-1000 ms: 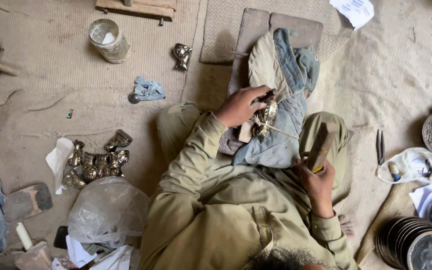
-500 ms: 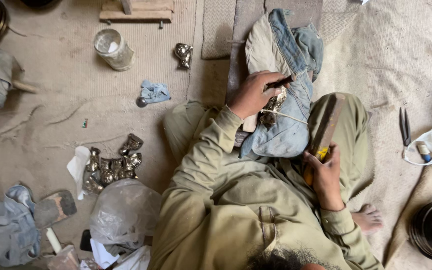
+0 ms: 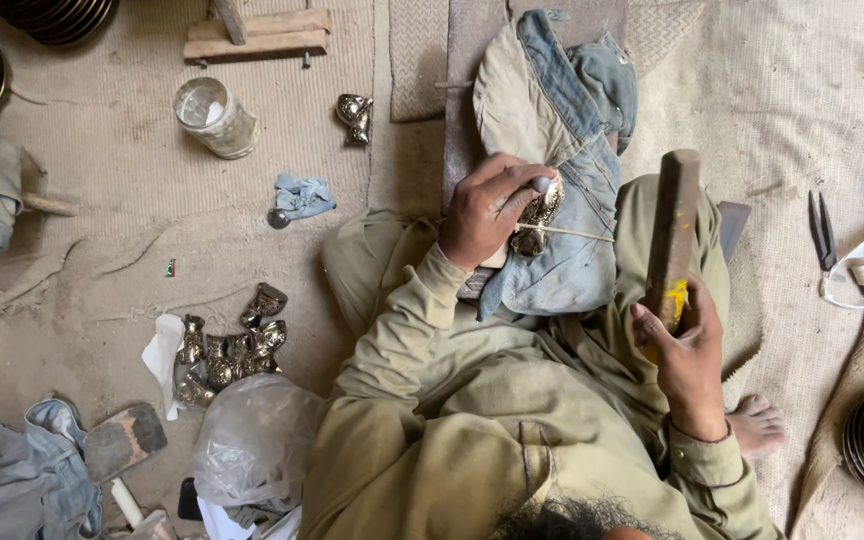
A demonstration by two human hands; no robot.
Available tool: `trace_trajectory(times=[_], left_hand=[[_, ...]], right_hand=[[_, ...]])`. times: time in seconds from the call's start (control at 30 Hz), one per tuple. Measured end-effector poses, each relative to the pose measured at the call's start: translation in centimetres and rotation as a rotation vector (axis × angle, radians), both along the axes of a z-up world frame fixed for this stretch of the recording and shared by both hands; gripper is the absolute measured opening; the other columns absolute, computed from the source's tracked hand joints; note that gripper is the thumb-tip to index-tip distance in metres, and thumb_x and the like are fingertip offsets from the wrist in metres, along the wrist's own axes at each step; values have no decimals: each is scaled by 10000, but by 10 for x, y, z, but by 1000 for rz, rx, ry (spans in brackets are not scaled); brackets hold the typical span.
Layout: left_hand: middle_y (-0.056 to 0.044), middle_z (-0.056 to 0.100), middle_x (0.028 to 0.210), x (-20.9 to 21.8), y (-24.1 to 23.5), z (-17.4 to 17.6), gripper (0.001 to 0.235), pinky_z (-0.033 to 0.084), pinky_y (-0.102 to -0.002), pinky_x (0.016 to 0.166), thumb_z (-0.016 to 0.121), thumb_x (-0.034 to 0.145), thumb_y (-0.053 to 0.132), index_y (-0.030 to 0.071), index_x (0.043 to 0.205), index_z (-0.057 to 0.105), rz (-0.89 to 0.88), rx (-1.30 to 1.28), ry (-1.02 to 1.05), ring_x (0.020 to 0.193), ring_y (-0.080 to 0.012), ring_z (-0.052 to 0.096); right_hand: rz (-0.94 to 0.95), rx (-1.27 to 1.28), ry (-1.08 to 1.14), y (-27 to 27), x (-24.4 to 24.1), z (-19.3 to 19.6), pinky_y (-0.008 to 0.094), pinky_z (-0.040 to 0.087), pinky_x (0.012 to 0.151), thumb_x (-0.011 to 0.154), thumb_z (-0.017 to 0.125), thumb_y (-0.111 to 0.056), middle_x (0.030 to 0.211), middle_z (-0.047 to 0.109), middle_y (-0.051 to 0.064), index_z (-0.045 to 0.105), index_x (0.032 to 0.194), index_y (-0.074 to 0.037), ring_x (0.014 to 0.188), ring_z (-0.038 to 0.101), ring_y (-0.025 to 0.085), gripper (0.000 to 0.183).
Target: The person sits on the floor and uses a hammer and a metal punch to emboss a pattern onto a small metal cup. They repeatedly strike the punch against the cup's surface, rotating the cup to work on different areas.
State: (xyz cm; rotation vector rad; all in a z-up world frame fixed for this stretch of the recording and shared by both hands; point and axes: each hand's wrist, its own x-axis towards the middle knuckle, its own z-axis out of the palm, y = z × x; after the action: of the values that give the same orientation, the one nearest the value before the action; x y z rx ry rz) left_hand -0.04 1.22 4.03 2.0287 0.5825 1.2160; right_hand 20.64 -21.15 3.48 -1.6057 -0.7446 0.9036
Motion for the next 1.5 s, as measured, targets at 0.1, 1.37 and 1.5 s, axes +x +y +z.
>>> trace_trajectory(times=[0.1,1.37,1.5], left_hand=[[-54,720,1037,-3,-3,0,243,597,-325,852,770,960,55,71,1182,673,-107,-101,-23,969,-201,752],[-107,727,1091,2,9,-58,313,650,-383,854,760,926,46,103,1199,620,-117,131,111,986,-291,777],[-137,723,1190,7,12,-60,333,652,-371,897,734,947,43,68,1251,601,-141,192,36,1022,-290,768]], right_hand=[[36,-10,-64,-1,5,2,221,407,607,985,750,-56,833,599,2,583,1258,15,691,541,55,328],[216,214,-1565,56,6,88,383,434,663,1020,730,-20,828,565,89,705,1140,-51,746,578,260,127],[209,229,-1460,56,3,91,386,455,694,1011,710,-5,877,604,95,710,1179,-53,786,604,270,174]])
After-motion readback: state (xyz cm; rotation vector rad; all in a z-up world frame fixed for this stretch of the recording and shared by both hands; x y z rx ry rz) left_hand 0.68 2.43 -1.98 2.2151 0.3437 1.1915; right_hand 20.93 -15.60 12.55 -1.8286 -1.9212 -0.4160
